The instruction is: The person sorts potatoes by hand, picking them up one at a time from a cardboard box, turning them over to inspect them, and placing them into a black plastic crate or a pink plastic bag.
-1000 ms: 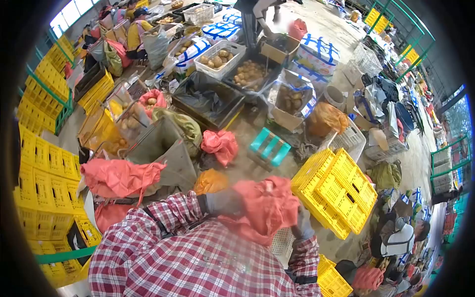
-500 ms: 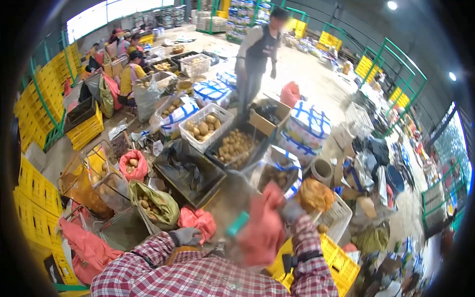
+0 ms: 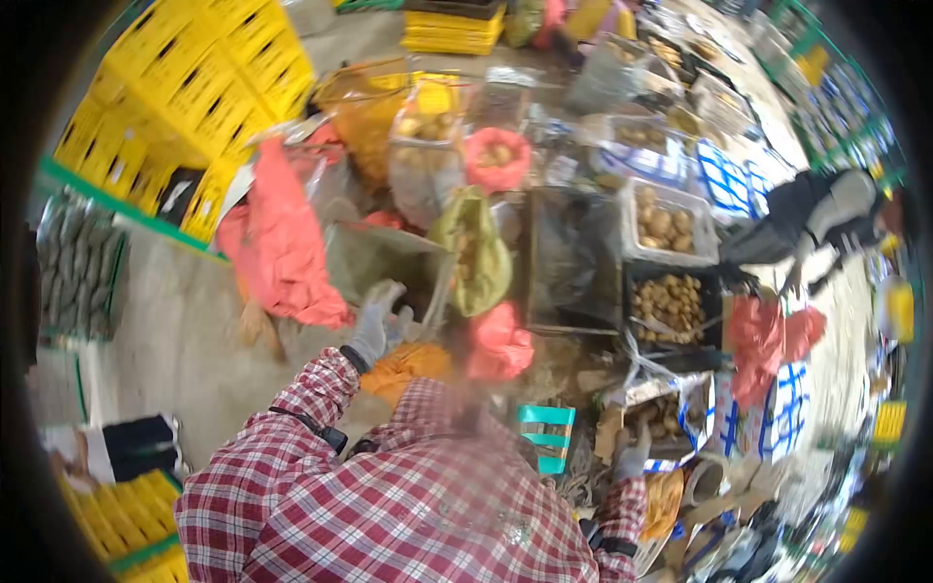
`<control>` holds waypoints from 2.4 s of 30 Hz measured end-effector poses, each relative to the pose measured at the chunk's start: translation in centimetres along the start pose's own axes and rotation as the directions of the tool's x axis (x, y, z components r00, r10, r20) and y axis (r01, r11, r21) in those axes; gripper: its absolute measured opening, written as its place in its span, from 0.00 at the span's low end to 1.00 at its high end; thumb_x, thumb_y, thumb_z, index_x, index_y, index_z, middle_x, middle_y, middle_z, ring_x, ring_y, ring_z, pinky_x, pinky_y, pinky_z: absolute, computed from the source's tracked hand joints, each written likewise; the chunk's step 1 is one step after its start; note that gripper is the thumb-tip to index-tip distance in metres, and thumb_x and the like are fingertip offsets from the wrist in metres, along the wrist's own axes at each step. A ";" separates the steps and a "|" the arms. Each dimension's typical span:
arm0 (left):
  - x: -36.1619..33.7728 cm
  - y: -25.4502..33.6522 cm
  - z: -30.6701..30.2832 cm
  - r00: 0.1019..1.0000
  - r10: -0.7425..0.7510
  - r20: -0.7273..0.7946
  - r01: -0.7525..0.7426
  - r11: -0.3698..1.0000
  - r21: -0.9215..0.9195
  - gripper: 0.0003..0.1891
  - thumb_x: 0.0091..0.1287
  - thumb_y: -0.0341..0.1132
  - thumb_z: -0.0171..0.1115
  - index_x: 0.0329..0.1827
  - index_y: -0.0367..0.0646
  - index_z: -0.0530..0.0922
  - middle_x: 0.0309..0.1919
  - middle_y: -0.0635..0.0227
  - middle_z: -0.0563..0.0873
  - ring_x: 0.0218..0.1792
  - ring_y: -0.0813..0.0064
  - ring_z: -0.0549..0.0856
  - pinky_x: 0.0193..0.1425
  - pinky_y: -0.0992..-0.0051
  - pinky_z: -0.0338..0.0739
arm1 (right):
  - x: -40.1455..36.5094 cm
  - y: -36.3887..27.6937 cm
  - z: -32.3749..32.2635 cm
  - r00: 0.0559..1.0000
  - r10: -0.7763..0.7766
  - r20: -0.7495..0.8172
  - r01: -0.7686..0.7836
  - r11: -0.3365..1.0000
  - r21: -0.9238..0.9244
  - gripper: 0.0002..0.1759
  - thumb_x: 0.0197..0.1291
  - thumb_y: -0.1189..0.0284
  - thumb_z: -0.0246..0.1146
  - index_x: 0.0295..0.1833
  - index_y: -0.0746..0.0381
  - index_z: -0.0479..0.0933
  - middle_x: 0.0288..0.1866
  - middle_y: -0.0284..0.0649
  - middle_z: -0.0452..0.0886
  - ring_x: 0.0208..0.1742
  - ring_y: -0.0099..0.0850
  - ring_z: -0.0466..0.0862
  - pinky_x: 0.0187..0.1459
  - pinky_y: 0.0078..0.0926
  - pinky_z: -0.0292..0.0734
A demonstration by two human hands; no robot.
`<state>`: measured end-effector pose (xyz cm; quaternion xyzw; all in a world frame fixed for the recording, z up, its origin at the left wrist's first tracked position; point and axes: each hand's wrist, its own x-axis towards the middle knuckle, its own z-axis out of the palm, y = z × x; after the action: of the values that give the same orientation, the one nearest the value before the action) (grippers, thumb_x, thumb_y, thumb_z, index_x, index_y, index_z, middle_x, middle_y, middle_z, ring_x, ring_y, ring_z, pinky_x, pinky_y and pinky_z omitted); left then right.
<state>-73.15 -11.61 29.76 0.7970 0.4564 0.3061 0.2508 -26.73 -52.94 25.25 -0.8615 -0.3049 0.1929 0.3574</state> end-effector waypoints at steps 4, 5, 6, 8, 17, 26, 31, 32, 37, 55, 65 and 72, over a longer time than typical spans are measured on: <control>-1.1 -3.4 -8.0 0.906 -0.110 -0.409 0.305 0.839 0.451 0.41 0.61 0.45 0.70 0.73 0.34 0.62 0.67 0.40 0.68 0.65 0.41 0.70 0.68 0.53 0.68 | -4.5 -0.4 1.5 0.948 0.277 0.158 -0.285 0.958 0.029 0.18 0.62 0.74 0.64 0.57 0.64 0.73 0.48 0.38 0.77 0.46 0.30 0.78 0.49 0.27 0.74; -0.7 -3.9 -9.4 0.822 -0.267 -0.503 0.488 0.786 0.380 0.46 0.60 0.49 0.70 0.75 0.33 0.57 0.69 0.41 0.65 0.67 0.40 0.68 0.68 0.52 0.68 | -4.8 -0.9 1.1 0.925 0.327 0.192 -0.347 0.934 0.081 0.17 0.62 0.74 0.64 0.56 0.63 0.73 0.47 0.38 0.77 0.45 0.29 0.78 0.48 0.27 0.74; -0.1 -4.6 -10.2 0.705 -0.411 -0.578 0.648 0.704 0.290 0.51 0.60 0.52 0.71 0.77 0.33 0.52 0.72 0.42 0.63 0.68 0.40 0.66 0.69 0.52 0.67 | -5.0 -1.5 0.7 0.899 0.375 0.226 -0.409 0.904 0.128 0.17 0.62 0.74 0.64 0.55 0.63 0.73 0.46 0.37 0.78 0.43 0.28 0.78 0.46 0.27 0.75; 1.0 -10.8 -9.7 0.394 -0.615 -0.683 0.881 0.465 0.089 0.53 0.58 0.53 0.73 0.77 0.35 0.51 0.71 0.44 0.64 0.65 0.48 0.71 0.66 0.56 0.72 | -4.3 4.6 -0.7 0.895 0.403 0.193 -0.435 0.883 0.176 0.16 0.62 0.74 0.64 0.55 0.63 0.73 0.44 0.36 0.78 0.41 0.26 0.78 0.43 0.25 0.75; -1.0 -25.6 -11.7 0.832 -0.546 -0.095 0.242 0.512 -0.824 0.12 0.69 0.29 0.60 0.55 0.38 0.78 0.44 0.65 0.85 0.43 0.74 0.83 0.50 0.71 0.80 | -6.9 4.3 0.4 0.938 0.315 0.148 -0.337 0.927 0.165 0.22 0.66 0.73 0.65 0.63 0.64 0.71 0.45 0.37 0.82 0.34 0.23 0.79 0.37 0.20 0.79; 3.0 6.4 -18.6 0.699 0.486 0.524 -0.249 0.853 -0.459 0.14 0.58 0.32 0.67 0.45 0.34 0.82 0.50 0.58 0.85 0.49 0.62 0.84 0.56 0.63 0.77 | -13.0 -21.9 7.0 0.921 0.099 0.376 -0.306 0.780 0.546 0.63 0.54 0.74 0.73 0.82 0.55 0.32 0.79 0.52 0.53 0.60 0.37 0.78 0.54 0.34 0.80; -4.9 9.4 -11.1 0.385 0.595 0.706 0.221 0.683 -0.696 0.31 0.61 0.38 0.67 0.67 0.39 0.69 0.63 0.55 0.75 0.60 0.62 0.77 0.59 0.66 0.77 | -16.4 -29.0 11.9 0.775 -0.356 0.522 0.112 0.890 0.442 0.39 0.51 0.72 0.74 0.68 0.61 0.65 0.62 0.45 0.75 0.56 0.32 0.80 0.51 0.36 0.80; -5.3 9.8 -11.5 0.460 0.697 0.550 -0.122 0.663 -0.738 0.32 0.64 0.36 0.65 0.71 0.40 0.66 0.64 0.58 0.75 0.60 0.65 0.77 0.59 0.68 0.77 | -16.7 -34.0 10.6 0.741 -0.317 0.592 0.114 0.928 0.354 0.28 0.53 0.67 0.73 0.59 0.63 0.76 0.53 0.46 0.83 0.51 0.31 0.83 0.50 0.38 0.80; -3.6 11.7 -21.5 0.397 0.156 0.904 0.858 0.286 -0.426 0.23 0.75 0.34 0.50 0.72 0.40 0.66 0.52 0.63 0.79 0.47 0.70 0.80 0.47 0.73 0.79 | -19.0 -41.6 14.1 0.706 -0.409 0.579 -0.012 0.810 0.586 0.24 0.60 0.77 0.67 0.63 0.65 0.74 0.56 0.36 0.81 0.54 0.27 0.81 0.53 0.29 0.79; 21.3 -39.5 -49.0 0.905 -0.094 -0.416 0.085 0.996 -0.041 0.27 0.66 0.39 0.65 0.64 0.34 0.71 0.63 0.54 0.78 0.60 0.60 0.79 0.68 0.64 0.70 | -24.8 -34.3 36.5 0.936 0.312 0.165 -0.290 0.946 -0.143 0.31 0.62 0.58 0.65 0.68 0.61 0.71 0.51 0.51 0.84 0.48 0.36 0.86 0.52 0.32 0.80; 21.7 -39.0 -25.5 0.963 0.121 -0.242 -0.140 0.988 -0.062 0.20 0.66 0.38 0.62 0.58 0.36 0.78 0.49 0.55 0.84 0.51 0.55 0.82 0.59 0.64 0.77 | -49.4 -20.0 35.4 0.339 0.926 0.166 -0.899 0.267 0.347 0.31 0.63 0.54 0.63 0.63 0.65 0.76 0.44 0.47 0.86 0.39 0.35 0.87 0.41 0.33 0.84; 5.9 -7.3 -6.8 0.597 0.643 0.481 -0.309 0.737 -0.602 0.13 0.72 0.39 0.57 0.53 0.46 0.82 0.42 0.74 0.84 0.43 0.80 0.81 0.46 0.81 0.76 | -54.7 -10.9 31.9 0.422 0.886 0.190 -0.777 0.246 0.580 0.24 0.67 0.63 0.64 0.63 0.63 0.74 0.45 0.43 0.84 0.35 0.32 0.83 0.34 0.30 0.80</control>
<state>-79.82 -2.23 31.00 0.8622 0.0125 0.1582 0.4811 -88.93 -67.27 18.11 -0.7436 0.3089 0.3591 0.4719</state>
